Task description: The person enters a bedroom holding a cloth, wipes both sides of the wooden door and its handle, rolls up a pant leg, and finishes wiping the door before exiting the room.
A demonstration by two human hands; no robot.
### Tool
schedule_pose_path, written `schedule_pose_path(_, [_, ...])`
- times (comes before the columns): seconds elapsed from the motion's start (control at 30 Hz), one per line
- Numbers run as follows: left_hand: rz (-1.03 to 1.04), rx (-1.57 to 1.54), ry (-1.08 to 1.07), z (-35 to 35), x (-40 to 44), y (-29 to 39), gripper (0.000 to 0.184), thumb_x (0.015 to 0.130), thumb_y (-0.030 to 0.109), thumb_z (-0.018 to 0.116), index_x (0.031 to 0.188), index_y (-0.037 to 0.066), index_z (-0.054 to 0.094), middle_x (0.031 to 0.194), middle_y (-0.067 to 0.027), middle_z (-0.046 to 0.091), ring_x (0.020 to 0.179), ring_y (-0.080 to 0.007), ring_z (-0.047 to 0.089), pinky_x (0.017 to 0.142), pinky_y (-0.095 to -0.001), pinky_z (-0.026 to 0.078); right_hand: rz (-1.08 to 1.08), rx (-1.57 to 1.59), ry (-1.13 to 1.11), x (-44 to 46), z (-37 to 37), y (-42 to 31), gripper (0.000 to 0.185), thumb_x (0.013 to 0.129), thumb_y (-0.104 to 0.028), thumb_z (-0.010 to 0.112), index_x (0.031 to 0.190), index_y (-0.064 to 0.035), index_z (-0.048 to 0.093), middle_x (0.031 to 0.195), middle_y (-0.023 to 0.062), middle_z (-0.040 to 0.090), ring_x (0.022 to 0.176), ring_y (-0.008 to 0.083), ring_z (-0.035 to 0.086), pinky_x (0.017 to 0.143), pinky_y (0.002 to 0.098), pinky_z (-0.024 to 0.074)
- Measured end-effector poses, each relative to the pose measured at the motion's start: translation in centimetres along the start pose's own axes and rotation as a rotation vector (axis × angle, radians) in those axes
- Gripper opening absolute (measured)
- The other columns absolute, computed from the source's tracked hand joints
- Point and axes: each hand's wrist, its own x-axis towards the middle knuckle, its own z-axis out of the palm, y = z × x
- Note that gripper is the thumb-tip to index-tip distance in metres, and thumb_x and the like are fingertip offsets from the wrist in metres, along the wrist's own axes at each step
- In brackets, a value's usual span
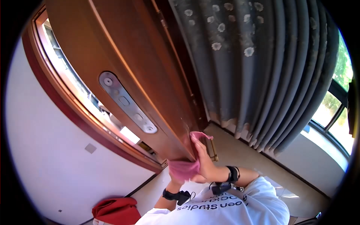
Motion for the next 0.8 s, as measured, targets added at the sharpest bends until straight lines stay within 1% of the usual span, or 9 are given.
schedule_pose_path(0.2, [0.271, 0.603, 0.516, -9.0, 3.6, 10.0, 0.062, 0.079, 0.037, 0.037, 0.122, -0.004, 0.020, 0.124, -0.0198, 0.029, 0.114, -0.0295, 0.030, 0.094, -0.0364, 0.022, -0.264, 0.141, 0.010, 10.5, 8.0, -0.4, 0.083, 0.073, -0.043, 0.051, 0.125, 0.0042, 0.008, 0.130, 0.0247, 0.012, 0.121, 0.0374, 0.012, 0.098, 0.0415, 0.0124])
schedule_pose_path(0.27, [0.462, 0.529, 0.507, -12.3, 4.2, 10.0, 0.063, 0.079, 0.039, 0.035, 0.123, -0.004, 0.019, 0.125, -0.0185, 0.027, 0.115, -0.0297, 0.028, 0.095, -0.0375, 0.021, -0.271, 0.100, 0.037, 13.1, 11.0, 0.2, 0.079, 0.074, -0.042, 0.049, 0.125, 0.0046, 0.010, 0.130, 0.0246, 0.011, 0.121, 0.0363, 0.012, 0.099, 0.0405, 0.0116])
schedule_pose_path(0.33, [0.375, 0.720, 0.545, -14.3, 4.1, 8.9, 0.063, 0.079, 0.026, 0.045, 0.124, -0.007, 0.015, 0.130, -0.0178, 0.016, 0.119, -0.0260, 0.022, 0.096, -0.0340, 0.019, -0.281, 0.131, 0.049, 13.1, 14.0, 1.3, 0.077, 0.075, -0.041, 0.047, 0.125, 0.0056, 0.011, 0.130, 0.0250, 0.011, 0.122, 0.0364, 0.011, 0.099, 0.0406, 0.0099])
schedule_pose_path(0.4, [0.325, 0.171, 0.513, -16.2, 3.3, 4.3, 0.064, 0.081, 0.025, 0.038, 0.126, -0.006, 0.006, 0.134, -0.0173, 0.006, 0.123, -0.0257, 0.012, 0.098, -0.0332, 0.011, -0.141, 0.047, 0.058, 11.0, 17.7, 3.0, 0.076, 0.075, -0.040, 0.047, 0.124, 0.0059, 0.012, 0.129, 0.0248, 0.012, 0.121, 0.0366, 0.011, 0.099, 0.0409, 0.0089])
schedule_pose_path(0.47, [0.297, 0.257, 0.522, -17.9, 1.7, -0.8, 0.061, 0.082, 0.025, 0.031, 0.126, -0.005, 0.001, 0.134, -0.0166, 0.000, 0.124, -0.0251, 0.003, 0.099, -0.0331, 0.007, -0.105, 0.039, 0.078, 7.1, 21.4, 5.3, 0.074, 0.075, -0.037, 0.048, 0.124, 0.0058, 0.012, 0.129, 0.0242, 0.013, 0.122, 0.0365, 0.011, 0.099, 0.0417, 0.0085])
schedule_pose_path(0.53, [0.264, 0.346, 0.532, -19.5, 0.2, -4.8, 0.059, 0.082, 0.026, 0.027, 0.126, -0.005, 0.001, 0.134, -0.0165, 0.005, 0.124, -0.0250, 0.007, 0.099, -0.0322, 0.009, 0.073, -0.018, 0.000, 3.8, 24.5, 7.2, 0.074, 0.073, -0.033, 0.051, 0.124, 0.0060, 0.013, 0.129, 0.0237, 0.015, 0.121, 0.0363, 0.011, 0.099, 0.0405, 0.0100])
schedule_pose_path(0.6, [0.058, 0.092, 0.634, -19.6, -0.4, -6.6, 0.053, 0.086, 0.029, 0.025, 0.124, -0.006, 0.015, 0.129, -0.0165, 0.022, 0.118, -0.0236, 0.025, 0.097, -0.0322, 0.019, 0.085, 0.023, -0.060, 4.3, 24.8, 7.8, 0.074, 0.073, -0.030, 0.052, 0.123, 0.0065, 0.014, 0.129, 0.0239, 0.015, 0.121, 0.0361, 0.012, 0.099, 0.0397, 0.0111])
schedule_pose_path(0.63, [0.143, 0.182, 0.649, -21.3, 0.0, -8.2, 0.049, 0.086, 0.025, 0.023, 0.123, -0.006, 0.018, 0.126, -0.0159, 0.027, 0.115, -0.0229, 0.031, 0.095, -0.0315, 0.024, 0.091, 0.043, -0.111, 5.1, 25.1, 8.4, 0.073, 0.072, -0.028, 0.054, 0.123, 0.0071, 0.015, 0.128, 0.0240, 0.016, 0.121, 0.0358, 0.013, 0.099, 0.0388, 0.0121])
schedule_pose_path(0.8, [0.263, 0.040, 0.808, -26.0, 4.1, -3.9, 0.047, 0.085, 0.022, 0.026, 0.123, -0.006, 0.019, 0.124, -0.0152, 0.030, 0.112, -0.0228, 0.034, 0.093, -0.0305, 0.026, -0.251, 0.050, -0.077, 17.4, 27.2, 8.9, 0.067, 0.074, -0.025, 0.051, 0.122, 0.0079, 0.017, 0.127, 0.0242, 0.019, 0.120, 0.0353, 0.016, 0.099, 0.0391, 0.0131])
